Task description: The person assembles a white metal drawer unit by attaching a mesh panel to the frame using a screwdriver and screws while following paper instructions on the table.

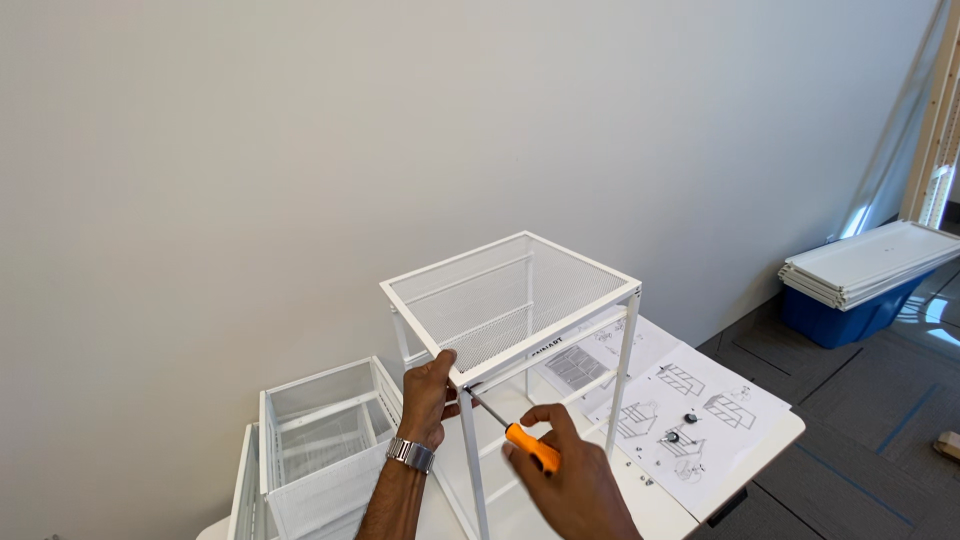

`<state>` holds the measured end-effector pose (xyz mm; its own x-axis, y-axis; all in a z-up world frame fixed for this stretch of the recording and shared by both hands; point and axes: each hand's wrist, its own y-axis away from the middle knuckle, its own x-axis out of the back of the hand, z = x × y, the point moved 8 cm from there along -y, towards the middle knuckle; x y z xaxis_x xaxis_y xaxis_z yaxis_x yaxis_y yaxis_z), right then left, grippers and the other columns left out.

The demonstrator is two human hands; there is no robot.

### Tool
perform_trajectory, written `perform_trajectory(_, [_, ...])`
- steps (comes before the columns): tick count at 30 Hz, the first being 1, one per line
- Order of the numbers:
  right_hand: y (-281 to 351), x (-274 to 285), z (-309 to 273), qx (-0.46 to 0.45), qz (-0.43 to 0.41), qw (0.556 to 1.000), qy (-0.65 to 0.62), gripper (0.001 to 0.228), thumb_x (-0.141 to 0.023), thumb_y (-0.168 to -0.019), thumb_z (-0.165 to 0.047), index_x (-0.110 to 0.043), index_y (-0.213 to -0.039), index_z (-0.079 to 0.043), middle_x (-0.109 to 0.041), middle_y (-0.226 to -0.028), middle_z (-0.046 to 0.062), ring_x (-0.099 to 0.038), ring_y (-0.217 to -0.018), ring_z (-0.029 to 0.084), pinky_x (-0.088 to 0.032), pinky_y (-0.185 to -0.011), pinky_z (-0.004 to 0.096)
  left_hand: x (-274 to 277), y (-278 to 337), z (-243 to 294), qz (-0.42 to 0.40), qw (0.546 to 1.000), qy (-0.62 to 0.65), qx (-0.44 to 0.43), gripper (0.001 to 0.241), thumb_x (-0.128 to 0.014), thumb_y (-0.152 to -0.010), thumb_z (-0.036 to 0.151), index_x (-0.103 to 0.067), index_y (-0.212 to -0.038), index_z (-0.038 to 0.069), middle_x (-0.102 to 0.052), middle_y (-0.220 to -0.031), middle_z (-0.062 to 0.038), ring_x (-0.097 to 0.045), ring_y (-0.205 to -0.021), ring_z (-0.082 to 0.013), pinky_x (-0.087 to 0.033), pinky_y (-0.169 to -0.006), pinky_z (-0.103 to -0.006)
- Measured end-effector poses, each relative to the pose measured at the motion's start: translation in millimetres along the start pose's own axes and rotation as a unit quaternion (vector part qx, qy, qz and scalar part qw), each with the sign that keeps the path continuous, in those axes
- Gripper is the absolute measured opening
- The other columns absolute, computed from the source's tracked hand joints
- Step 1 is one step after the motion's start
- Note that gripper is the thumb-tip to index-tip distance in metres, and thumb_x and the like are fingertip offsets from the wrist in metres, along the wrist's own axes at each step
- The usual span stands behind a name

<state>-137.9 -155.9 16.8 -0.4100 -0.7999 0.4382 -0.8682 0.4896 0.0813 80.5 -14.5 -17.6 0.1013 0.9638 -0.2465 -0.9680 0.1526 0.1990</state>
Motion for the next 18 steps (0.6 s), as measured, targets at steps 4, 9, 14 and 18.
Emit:
perform_trajectory(4, [-18.1, -20.2, 19.3, 0.196, 0.083, 0.970, 0.120, 0.030, -0.077, -0.093, -0.030, -0.064, -0.120, -0.033, -0.066, -0.119, -0.016, -0.074, -0.074, 0.015, -0.062, -0.064, 0.034, 1.1, 0.1, -3.1, -0.001, 1.000, -0.024, 0.005, 0.040, -0.077, -0.096, 0.033, -0.055, -0.069, 0.013, -0.061, -0.062, -0.007, -0.067, -0.050, -0.0289, -0.053, -0.051, -0.0382])
perform_trajectory(9, [0.7, -4.7, -2.9, 0.349, 0.300, 0.876, 0.145, 0.015, -0.076, -0.093, -0.035, -0.078, -0.107, -0.033, -0.078, -0.089, -0.016, -0.069, -0.057, 0.020, -0.058, -0.044, 0.041, 3.2, -2.6, -2.4, 0.005, 1.000, -0.016, 0.006, 0.041, -0.078, -0.096, 0.032, -0.055, -0.068, 0.013, -0.061, -0.062, -0.008, -0.061, -0.052, -0.0254, -0.061, -0.054, -0.0427])
perform_trajectory(14, [8.1, 7.7, -15.9, -0.119, -0.089, 0.973, -0.178, 0.030, -0.055, -0.110, -0.029, -0.070, -0.136, -0.024, -0.082, -0.081, 0.011, -0.051, -0.043, 0.022, -0.041, -0.046, 0.031, 11.7, -17.1, -11.7, 0.013, 0.999, -0.031, -0.005, 0.049, -0.081, -0.096, 0.037, -0.046, -0.069, 0.019, -0.046, -0.059, 0.000, -0.063, -0.049, -0.0239, -0.040, -0.045, -0.0334])
perform_trajectory(18, [-16.8, -2.0, 29.1, -0.104, -0.153, 0.934, -0.305, 0.032, -0.060, -0.110, -0.029, -0.066, -0.136, -0.011, -0.072, -0.081, 0.024, -0.049, -0.038, 0.029, -0.040, -0.034, 0.038, 9.7, -5.6, -7.9, 0.013, 1.000, 0.001, -0.006, 0.044, -0.079, -0.097, 0.030, -0.049, -0.069, 0.015, -0.043, -0.058, -0.003, -0.057, -0.048, -0.0224, -0.068, -0.053, -0.0479])
